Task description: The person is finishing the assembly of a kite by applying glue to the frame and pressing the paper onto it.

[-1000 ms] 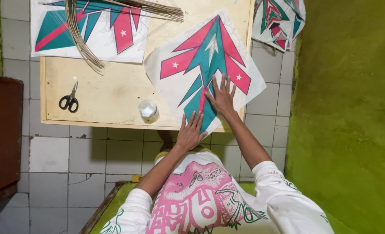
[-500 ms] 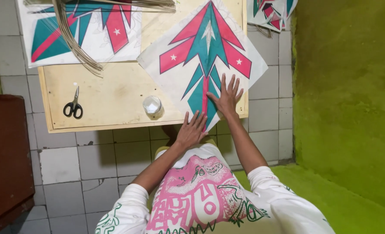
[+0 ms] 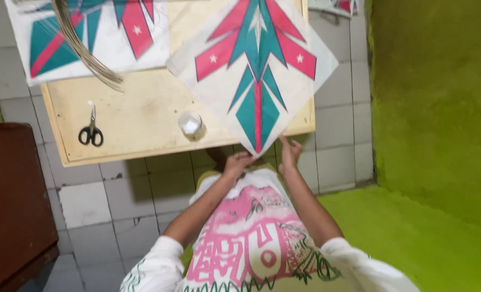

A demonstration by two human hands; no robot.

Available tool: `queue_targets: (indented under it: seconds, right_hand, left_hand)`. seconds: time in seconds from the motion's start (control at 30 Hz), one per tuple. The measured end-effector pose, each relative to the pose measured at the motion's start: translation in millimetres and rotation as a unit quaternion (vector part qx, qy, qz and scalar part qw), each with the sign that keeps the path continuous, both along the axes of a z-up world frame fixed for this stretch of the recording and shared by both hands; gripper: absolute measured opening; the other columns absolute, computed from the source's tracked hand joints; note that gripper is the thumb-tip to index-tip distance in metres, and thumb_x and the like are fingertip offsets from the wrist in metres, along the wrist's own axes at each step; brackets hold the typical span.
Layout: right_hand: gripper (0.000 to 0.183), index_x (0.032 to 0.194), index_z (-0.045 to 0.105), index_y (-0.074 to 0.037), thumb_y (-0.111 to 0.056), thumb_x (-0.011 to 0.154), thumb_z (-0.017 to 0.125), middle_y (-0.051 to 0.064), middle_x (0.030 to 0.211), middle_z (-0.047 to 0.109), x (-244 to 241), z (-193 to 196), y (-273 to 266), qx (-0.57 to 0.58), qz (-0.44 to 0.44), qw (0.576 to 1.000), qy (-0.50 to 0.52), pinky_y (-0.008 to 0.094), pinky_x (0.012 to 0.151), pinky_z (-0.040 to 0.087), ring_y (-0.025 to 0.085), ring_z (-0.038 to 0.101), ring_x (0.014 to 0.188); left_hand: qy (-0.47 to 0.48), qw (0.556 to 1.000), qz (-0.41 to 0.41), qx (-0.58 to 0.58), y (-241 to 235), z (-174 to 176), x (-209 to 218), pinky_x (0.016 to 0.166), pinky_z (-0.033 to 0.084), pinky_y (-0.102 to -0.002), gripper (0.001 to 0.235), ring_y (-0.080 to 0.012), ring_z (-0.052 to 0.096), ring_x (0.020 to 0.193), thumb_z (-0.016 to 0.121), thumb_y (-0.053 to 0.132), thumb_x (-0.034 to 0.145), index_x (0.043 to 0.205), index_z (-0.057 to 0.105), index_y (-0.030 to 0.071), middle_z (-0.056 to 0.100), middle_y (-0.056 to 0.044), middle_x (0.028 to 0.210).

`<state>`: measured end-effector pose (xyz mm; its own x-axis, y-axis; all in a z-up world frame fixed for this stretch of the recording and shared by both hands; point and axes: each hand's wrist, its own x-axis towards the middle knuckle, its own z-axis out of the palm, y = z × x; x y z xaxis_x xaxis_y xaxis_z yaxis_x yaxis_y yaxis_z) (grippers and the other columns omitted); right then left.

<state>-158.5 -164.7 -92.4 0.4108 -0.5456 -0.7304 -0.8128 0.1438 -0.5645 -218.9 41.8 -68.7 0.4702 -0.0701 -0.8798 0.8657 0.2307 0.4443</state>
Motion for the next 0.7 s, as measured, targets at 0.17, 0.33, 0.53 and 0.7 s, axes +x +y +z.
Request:
queue_targets:
  seconds: [0.17,0.33,0.53,0.7]
  right_hand:
    - [0.034,0.099,0.062,-0.019,-0.042,0.086,0.083,-0.006,0.095,0.057,7.3,73.0,40.7,0.183,0.078,0.980,-0.001,0.033,0.074,0.053,0.015,0.061,0.087]
    - [0.024,0.091,0.060,-0.016,-0.028,0.091,0.080,-0.001,0.087,0.064,0.7,73.0,38.7,0.236,0.082,0.968,-0.030,0.044,0.089,0.059,0.018,0.068,0.082]
    - [0.023,0.089,0.054,-0.016,-0.025,0.096,0.074,-0.004,0.076,0.054,0.4,73.7,40.9,0.241,0.091,0.965,-0.054,0.038,0.081,0.064,0.013,0.067,0.070]
    - [0.022,0.093,0.055,-0.014,-0.024,0.096,0.073,-0.002,0.078,0.054,0.4,75.5,40.1,0.226,0.103,0.967,-0.063,0.040,0.079,0.064,0.015,0.068,0.070]
  left_hand:
    - [0.002,0.999,0.035,0.007,-12.5,12.8,28.4,0.072,0.059,-0.036,0.059,-0.0253,0.071,0.106,0.092,0.038,0.080,0.125,0.068,0.007,0.074,-0.009,0.114]
    - [0.017,0.997,0.072,0.017,-21.8,44.2,24.2,0.054,0.058,-0.023,0.040,-0.0184,0.073,0.078,0.090,0.028,0.081,0.107,0.073,0.003,0.072,-0.009,0.092]
    - [0.007,0.993,0.114,0.018,-29.5,37.4,20.1,0.050,0.060,-0.021,0.035,-0.0139,0.068,0.067,0.091,0.028,0.079,0.097,0.071,0.005,0.070,-0.006,0.082]
    - [-0.006,0.992,0.117,0.049,-32.8,33.7,18.7,0.050,0.060,-0.022,0.030,-0.0136,0.068,0.065,0.091,0.027,0.077,0.091,0.073,0.007,0.068,-0.005,0.077]
